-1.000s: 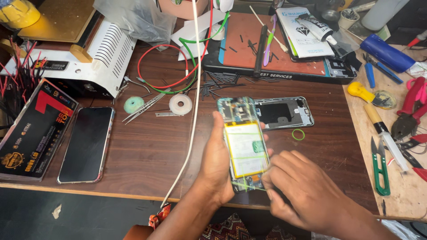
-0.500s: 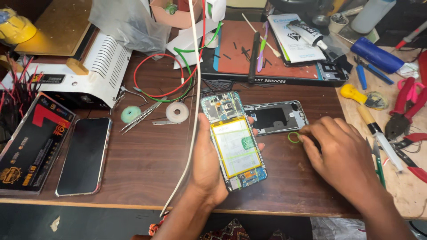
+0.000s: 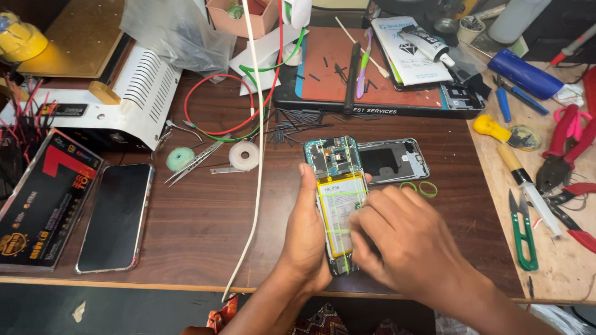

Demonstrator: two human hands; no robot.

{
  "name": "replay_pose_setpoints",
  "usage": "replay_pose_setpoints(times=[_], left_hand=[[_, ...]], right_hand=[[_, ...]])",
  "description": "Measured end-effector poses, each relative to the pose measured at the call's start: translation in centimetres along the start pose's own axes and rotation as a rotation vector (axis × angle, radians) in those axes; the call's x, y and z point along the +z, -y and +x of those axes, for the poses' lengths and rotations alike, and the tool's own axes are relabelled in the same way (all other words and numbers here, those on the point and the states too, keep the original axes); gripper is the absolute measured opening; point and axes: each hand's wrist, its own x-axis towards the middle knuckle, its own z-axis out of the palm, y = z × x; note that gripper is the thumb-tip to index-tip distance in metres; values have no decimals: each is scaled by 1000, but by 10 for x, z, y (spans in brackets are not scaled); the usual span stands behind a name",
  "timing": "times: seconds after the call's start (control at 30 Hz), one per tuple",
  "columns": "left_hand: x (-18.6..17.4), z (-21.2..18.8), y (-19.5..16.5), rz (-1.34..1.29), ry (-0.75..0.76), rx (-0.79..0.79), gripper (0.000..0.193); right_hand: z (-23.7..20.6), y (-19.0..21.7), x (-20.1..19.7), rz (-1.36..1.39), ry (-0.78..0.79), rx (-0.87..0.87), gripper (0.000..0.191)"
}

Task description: The person removes green rubber bands from a phone screen, opens the phone to expose the battery and internal frame, separates the screen from the body, powers the phone on to the boot logo, then applies adhesive from a glue bottle around the phone frame and presses the screen into place.

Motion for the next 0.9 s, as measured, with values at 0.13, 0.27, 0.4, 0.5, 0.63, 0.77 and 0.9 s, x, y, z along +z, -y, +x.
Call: replay_pose_setpoints(times=[0.13, 0.27, 0.4, 0.5, 0.63, 0.77, 0.9], left_hand=[[-4, 2, -15, -50, 24, 41, 83], [-12, 4, -31, -78, 8, 188, 81], [-14, 7, -36, -141, 45, 200, 80], [-14, 4, -38, -111, 102, 194, 82], [-9, -1, -28, -78, 74, 140, 81], [-5, -3, -16, -40, 95, 89, 84], [-2, -3, -3, -3, 129, 13, 84]], right_hand=[[-20, -8, -5, 197, 74, -48, 13], [-38, -10, 4, 202, 106, -29, 12], [-52, 10, 29, 261, 74, -154, 18], [-62, -14, 20, 161, -11, 47, 10], [-57, -69, -1, -186, 97, 533, 14], [-34, -63, -15, -212, 18, 498, 33], [-6, -21, -23, 59, -257, 303, 19]])
